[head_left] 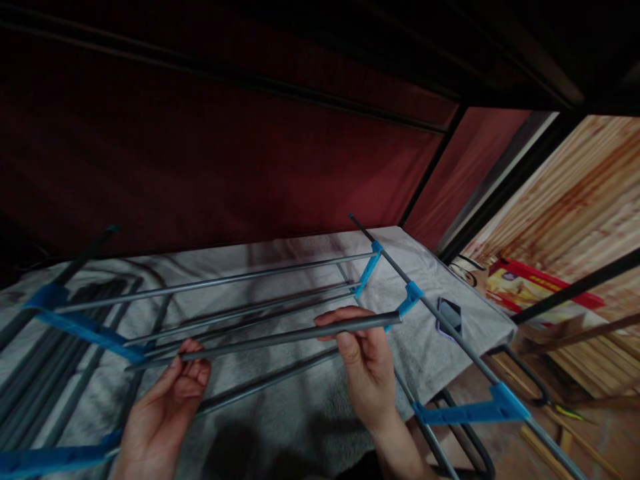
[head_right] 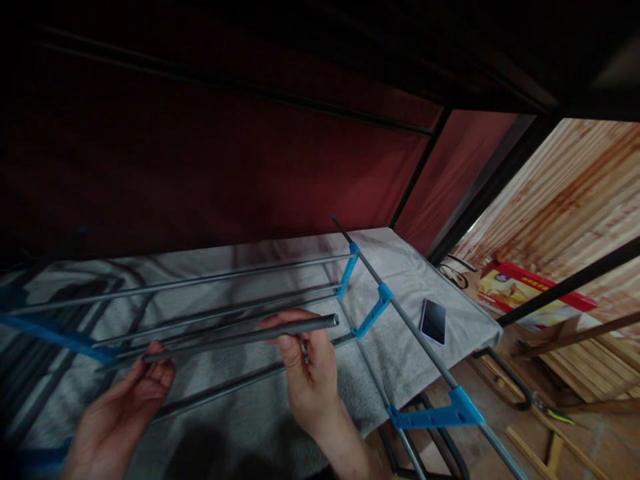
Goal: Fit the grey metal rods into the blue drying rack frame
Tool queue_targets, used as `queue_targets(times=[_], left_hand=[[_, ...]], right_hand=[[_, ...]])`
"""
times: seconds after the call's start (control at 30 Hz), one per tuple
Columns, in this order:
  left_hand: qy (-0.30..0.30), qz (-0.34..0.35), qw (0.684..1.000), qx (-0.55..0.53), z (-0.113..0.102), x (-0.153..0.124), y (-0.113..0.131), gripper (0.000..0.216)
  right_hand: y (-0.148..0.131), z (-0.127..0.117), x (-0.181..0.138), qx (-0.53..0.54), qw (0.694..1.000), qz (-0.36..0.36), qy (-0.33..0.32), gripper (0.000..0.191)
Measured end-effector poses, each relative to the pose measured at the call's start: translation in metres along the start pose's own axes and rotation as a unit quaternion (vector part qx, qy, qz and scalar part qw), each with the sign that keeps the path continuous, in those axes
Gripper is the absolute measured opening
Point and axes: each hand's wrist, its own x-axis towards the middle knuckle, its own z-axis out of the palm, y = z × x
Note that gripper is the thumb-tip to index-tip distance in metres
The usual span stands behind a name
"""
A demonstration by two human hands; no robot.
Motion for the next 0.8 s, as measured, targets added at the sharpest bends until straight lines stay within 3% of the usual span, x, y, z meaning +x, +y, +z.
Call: queue_targets(times=[0.23,0.4,0.53,0.7,0.8], left_hand=[[0.003,-0.004,1.000,-0.017,0.004,-0.006,-0.001,0.040],[-0.006,0.015,1.000,-0.012,0.001,-0.001,-0.001,0.037],[-0.010,0.035,0.999,0.005,0.002,0.002,-0.009,0.033],[-0.022,0.036,0.998,0.036,0.001,0.006,-0.029,0.026],[-0.033,0.035,0.998,0.049,-0.001,0.004,-0.040,0.024]], right_hand=[[-0.009,0.003,0.005,0.039,0.998,0.041,-0.012,0.018],[0.009,0.000,0.010,0.080,0.994,0.065,0.024,0.018],[0.049,-0.008,0.017,0.143,0.973,0.151,0.101,0.025],[0.116,-0.015,0.012,0.233,0.911,0.318,0.125,0.030],[0.148,-0.020,0.001,0.254,0.879,0.373,0.154,0.028]])
